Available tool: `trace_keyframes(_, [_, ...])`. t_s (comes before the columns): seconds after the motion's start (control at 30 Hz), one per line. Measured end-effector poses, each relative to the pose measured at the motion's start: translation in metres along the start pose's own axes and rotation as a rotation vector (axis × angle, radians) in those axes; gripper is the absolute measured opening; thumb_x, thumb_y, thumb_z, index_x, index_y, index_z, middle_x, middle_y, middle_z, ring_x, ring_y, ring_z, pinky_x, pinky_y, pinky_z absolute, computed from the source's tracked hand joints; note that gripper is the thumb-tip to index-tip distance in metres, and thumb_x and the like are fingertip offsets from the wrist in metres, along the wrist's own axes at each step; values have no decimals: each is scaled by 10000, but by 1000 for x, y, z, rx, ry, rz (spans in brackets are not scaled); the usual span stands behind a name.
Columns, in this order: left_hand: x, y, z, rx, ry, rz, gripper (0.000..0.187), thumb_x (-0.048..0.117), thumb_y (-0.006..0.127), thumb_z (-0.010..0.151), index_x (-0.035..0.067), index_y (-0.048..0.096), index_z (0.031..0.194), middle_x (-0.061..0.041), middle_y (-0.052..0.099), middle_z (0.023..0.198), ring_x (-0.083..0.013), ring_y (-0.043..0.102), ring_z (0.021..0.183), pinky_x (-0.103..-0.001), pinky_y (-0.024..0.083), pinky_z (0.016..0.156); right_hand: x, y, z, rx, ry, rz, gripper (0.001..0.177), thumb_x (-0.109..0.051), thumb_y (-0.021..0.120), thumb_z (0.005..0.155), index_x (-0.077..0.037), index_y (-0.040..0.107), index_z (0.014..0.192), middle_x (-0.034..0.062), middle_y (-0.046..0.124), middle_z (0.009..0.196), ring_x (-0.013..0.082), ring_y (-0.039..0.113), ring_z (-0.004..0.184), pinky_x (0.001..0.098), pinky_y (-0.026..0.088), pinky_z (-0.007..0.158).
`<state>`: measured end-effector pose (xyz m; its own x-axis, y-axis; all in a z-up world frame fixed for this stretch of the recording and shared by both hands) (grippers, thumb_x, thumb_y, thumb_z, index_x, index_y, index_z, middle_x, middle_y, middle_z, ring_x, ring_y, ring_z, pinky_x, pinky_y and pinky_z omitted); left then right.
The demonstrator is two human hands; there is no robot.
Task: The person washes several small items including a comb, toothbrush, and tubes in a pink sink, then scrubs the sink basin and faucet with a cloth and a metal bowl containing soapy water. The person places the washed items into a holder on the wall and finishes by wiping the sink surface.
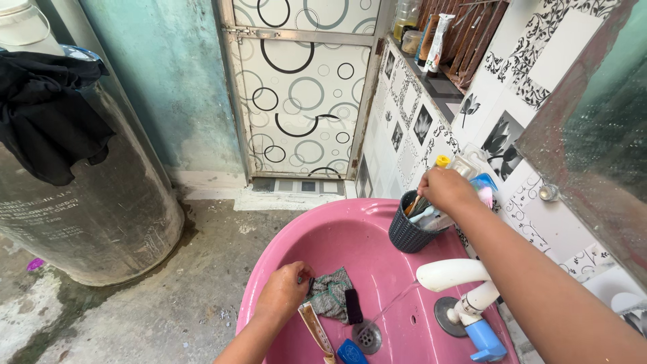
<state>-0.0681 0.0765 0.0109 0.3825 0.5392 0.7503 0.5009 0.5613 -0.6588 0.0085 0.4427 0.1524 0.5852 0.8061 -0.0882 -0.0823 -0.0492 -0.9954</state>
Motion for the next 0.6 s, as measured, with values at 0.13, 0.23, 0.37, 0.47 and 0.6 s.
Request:
trace_keyframes(0.13, [-1,1,1,-5,20,2,197,92,655,845,117,738,1022,-91,767,1040,-301,718,1020,-405,560,893,-35,-22,-19,62,-183,-74,255,-387,707,889,-169,802,979,123,728,1049,300,668,1029,432,522,920])
trace_keyframes(0.23, [-3,2,5,2,48,-2,203,90,655,843,110,729,1031,-96,764,1048,-301,717,1023,-404,559,895,-38,-61,-39,205,-184,-109,246,-271,610,925,-151,786,1048,159,716,1088,308,697,1015,451,538,921])
trace_keyframes(0.37, [-5,2,10,10,76,-19,224,75,644,831,104,727,1038,-109,766,1046,-293,723,1030,-393,563,905,-21,-57,-53,-73,39,-318,291,-277,583,981,-99,765,1122,144,748,1146,307,731,1060,447,574,937])
trace_keyframes(0.47, [-8,7,12,1,48,-5,218,99,655,837,115,727,1042,-100,761,1066,-288,717,1044,-394,559,910,-10,-36,-63,-276,140,-341,300,-267,719,886,-94,766,1127,137,751,1179,281,726,1107,419,581,944])
trace_keyframes(0.6, [-17,5,14,24,29,19,213,106,653,841,114,731,1040,-90,764,1058,-288,718,1032,-400,562,907,-14,-15,-60,-238,82,-375,381,-245,846,779,-100,751,1118,106,754,1191,270,716,1134,406,590,929])
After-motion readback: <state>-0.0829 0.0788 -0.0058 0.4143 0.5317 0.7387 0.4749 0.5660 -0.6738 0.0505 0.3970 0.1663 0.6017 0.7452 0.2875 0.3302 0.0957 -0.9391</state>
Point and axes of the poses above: each hand's wrist, its own z-axis towards the middle knuckle, its own y-axis out of the palm, x = y × z, the point moved 9 cm from there along z, towards the middle knuckle
